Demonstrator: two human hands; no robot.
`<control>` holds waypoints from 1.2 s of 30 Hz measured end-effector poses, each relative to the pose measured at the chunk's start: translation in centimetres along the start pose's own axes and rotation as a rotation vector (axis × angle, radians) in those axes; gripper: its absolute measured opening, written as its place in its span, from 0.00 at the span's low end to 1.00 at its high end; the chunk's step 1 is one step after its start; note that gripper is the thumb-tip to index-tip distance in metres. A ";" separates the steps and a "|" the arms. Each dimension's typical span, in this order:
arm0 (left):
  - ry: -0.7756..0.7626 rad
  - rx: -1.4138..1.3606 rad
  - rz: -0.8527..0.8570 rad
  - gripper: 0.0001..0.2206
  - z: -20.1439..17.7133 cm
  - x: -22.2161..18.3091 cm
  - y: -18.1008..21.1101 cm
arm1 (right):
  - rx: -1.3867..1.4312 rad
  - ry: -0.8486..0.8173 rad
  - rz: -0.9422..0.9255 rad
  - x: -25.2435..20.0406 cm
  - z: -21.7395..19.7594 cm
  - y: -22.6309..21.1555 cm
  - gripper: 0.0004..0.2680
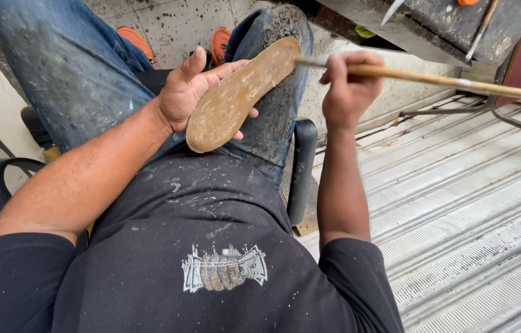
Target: Applying adhesive to a shoe sole using a brush at a repair bench
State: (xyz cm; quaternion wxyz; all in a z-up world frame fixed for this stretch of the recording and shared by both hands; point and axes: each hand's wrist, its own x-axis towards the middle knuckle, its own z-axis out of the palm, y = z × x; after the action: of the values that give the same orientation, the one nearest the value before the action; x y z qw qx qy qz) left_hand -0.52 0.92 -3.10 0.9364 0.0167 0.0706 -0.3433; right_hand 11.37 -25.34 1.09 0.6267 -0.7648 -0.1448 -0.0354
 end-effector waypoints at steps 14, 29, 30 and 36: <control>0.045 0.066 0.025 0.52 0.2 0.4 -0.2 | 0.019 -0.109 -0.081 3.3 3.2 -0.7 0.09; 0.021 -0.063 -0.011 0.58 1.9 0.5 0.5 | 0.105 -0.310 -0.060 -0.3 5.3 -1.7 0.09; 0.026 -0.058 -0.011 0.57 1.9 0.4 0.4 | 0.175 -0.435 -0.116 -1.0 5.2 -1.7 0.09; 0.081 0.016 0.004 0.57 2.3 0.5 0.4 | -0.009 -0.277 -0.255 -1.3 3.9 -1.7 0.08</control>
State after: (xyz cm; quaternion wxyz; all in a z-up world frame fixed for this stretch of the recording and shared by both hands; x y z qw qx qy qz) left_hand 0.38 0.77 -0.94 0.9333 0.0382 0.1059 -0.3410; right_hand 9.14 -21.54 1.59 0.5876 -0.7407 -0.3255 -0.0095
